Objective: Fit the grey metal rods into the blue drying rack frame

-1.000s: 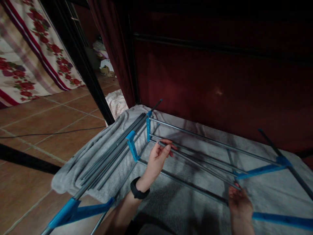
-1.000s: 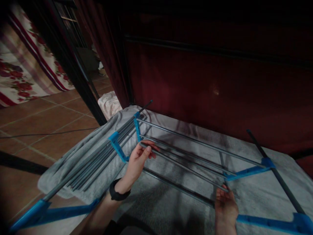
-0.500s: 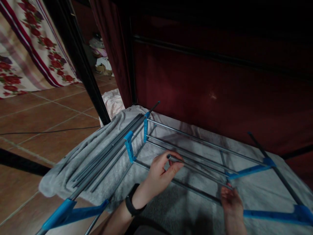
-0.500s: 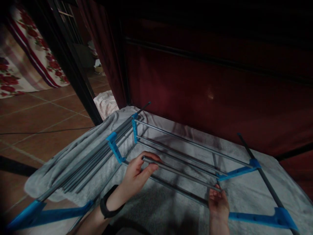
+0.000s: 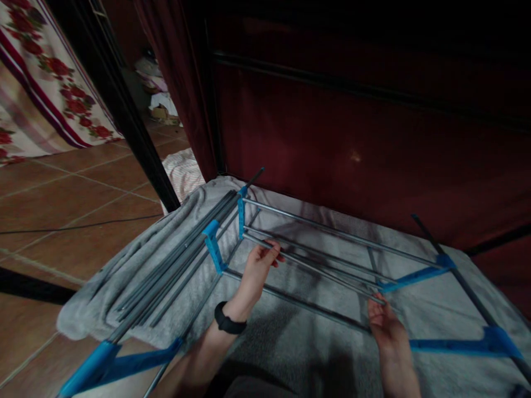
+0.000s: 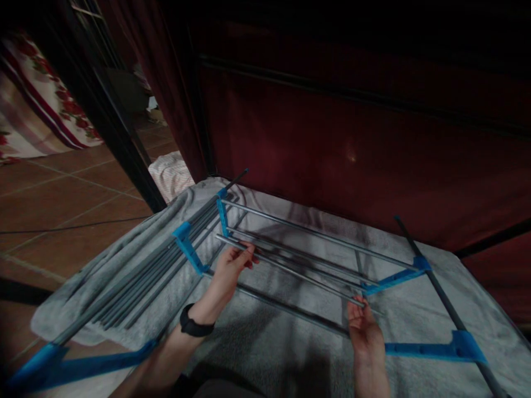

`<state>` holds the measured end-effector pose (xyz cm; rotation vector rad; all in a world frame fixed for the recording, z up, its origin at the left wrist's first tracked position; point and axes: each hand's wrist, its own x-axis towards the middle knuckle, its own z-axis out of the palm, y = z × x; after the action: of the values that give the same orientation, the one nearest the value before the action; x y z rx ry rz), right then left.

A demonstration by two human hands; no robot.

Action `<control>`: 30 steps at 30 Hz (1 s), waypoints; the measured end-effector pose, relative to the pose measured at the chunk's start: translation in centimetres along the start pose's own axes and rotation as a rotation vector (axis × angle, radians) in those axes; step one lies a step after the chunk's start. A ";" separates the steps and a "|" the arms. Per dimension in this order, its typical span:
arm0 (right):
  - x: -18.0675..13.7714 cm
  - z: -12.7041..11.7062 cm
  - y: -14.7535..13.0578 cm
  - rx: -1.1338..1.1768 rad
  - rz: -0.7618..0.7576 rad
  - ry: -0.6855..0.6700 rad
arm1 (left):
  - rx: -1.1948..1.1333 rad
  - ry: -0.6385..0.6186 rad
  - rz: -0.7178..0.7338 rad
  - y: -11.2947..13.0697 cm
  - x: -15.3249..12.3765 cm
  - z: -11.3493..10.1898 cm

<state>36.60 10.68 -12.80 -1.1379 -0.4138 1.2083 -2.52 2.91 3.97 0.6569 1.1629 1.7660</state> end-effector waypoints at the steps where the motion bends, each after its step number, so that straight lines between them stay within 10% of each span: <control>1: -0.3 0.3 -0.1 0.011 0.031 0.038 | -0.027 0.020 -0.063 -0.7 0.4 -0.3; 12: -2.6 3.6 0.1 0.096 0.129 -0.021 | -0.255 0.198 -0.469 -6.5 2.6 -2.6; 30: -2.9 6.6 0.6 0.356 0.211 0.012 | -0.249 0.308 -0.515 -9.5 4.2 -3.3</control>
<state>30.12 11.19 -9.64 -0.8939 -0.0626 1.3940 -3.40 6.77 -6.19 -0.0710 1.1583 1.5529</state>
